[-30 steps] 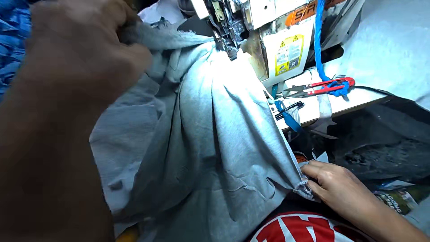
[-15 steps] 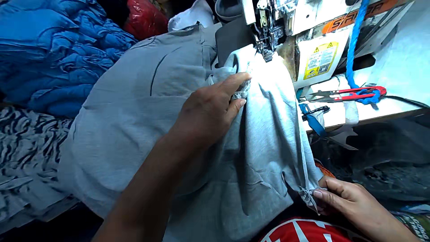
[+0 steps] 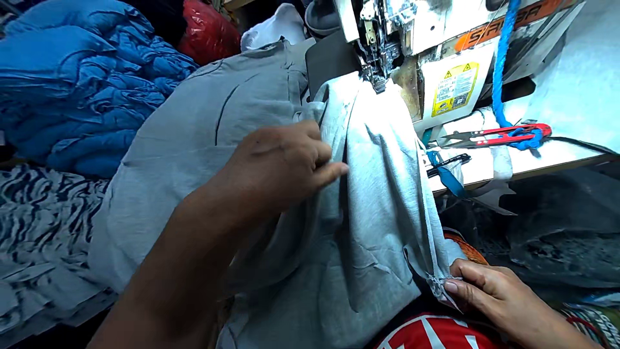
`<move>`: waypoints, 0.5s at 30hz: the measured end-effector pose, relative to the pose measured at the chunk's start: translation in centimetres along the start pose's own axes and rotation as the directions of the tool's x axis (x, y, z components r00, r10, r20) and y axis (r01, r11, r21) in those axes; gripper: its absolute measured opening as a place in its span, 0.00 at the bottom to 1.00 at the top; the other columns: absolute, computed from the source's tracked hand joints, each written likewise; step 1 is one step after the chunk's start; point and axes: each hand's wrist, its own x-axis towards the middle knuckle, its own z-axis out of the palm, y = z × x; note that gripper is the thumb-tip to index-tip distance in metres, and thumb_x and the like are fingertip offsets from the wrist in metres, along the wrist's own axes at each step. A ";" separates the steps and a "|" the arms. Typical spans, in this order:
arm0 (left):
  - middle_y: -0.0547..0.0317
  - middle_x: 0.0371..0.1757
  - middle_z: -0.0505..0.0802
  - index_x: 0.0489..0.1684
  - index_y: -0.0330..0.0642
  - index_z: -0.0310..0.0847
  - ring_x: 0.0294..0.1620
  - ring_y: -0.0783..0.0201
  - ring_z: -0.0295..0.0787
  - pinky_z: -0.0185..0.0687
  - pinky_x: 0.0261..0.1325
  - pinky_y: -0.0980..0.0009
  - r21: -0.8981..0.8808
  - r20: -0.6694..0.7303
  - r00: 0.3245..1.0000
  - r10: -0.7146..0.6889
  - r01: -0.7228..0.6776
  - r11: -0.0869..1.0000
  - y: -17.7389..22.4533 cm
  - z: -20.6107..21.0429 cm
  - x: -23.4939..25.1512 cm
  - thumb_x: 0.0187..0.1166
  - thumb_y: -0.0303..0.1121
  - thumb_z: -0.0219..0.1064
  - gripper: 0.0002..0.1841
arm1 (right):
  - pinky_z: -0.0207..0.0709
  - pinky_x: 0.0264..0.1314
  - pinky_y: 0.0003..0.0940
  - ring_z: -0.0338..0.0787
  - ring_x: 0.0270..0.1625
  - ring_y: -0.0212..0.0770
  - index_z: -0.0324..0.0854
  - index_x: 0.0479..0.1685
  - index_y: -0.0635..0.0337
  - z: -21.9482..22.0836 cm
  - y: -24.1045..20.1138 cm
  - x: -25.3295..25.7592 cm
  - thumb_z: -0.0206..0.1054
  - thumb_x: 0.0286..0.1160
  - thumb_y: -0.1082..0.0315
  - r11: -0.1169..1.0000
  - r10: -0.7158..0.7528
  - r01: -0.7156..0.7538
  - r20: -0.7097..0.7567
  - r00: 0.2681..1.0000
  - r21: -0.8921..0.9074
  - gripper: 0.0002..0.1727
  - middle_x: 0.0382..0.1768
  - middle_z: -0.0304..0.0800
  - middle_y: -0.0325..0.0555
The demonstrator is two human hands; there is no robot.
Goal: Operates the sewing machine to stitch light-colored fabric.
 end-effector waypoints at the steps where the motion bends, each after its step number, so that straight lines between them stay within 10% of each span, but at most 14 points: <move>1: 0.61 0.25 0.77 0.13 0.46 0.79 0.24 0.63 0.77 0.68 0.22 0.66 -0.039 -0.011 0.998 0.063 -0.063 0.997 0.2 -0.2 -0.2 0.81 0.49 0.60 0.24 | 0.76 0.33 0.25 0.85 0.27 0.28 0.83 0.31 0.60 -0.1 0.1 0.0 0.60 0.82 0.56 1.000 -0.008 0.008 -0.010 1.000 -0.008 0.18 0.23 0.85 0.41; 3: 0.59 0.36 0.84 0.18 0.46 0.84 0.35 0.66 0.82 0.76 0.33 0.72 -0.063 -0.084 0.991 0.107 -0.113 0.992 1.2 -1.1 -0.9 0.82 0.45 0.60 0.21 | 0.77 0.32 0.25 0.84 0.27 0.28 0.84 0.31 0.60 -0.2 0.3 -0.1 0.60 0.82 0.56 1.000 -0.005 0.005 -0.025 1.000 -0.007 0.18 0.23 0.85 0.41; 7: 0.26 0.64 0.85 0.39 0.27 0.89 0.56 0.38 0.84 0.76 0.59 0.49 0.121 -0.384 0.919 -0.090 0.147 0.982 2.5 -1.7 -2.6 0.89 0.38 0.61 0.20 | 0.76 0.31 0.21 0.83 0.25 0.24 0.85 0.32 0.59 -0.1 0.4 -0.1 0.60 0.83 0.56 1.000 0.015 -0.015 -0.039 0.999 0.020 0.17 0.22 0.85 0.38; 15: 0.38 0.46 0.93 0.42 0.27 0.89 0.51 0.57 0.91 0.80 0.58 0.72 -0.017 -0.439 0.884 -0.161 0.171 0.985 2.4 -1.2 -3.2 0.87 0.33 0.61 0.15 | 0.83 0.32 0.21 0.88 0.26 0.24 0.84 0.38 0.59 -0.4 -0.9 0.1 0.59 0.85 0.59 0.986 0.123 -0.128 0.047 0.991 0.110 0.14 0.24 0.87 0.35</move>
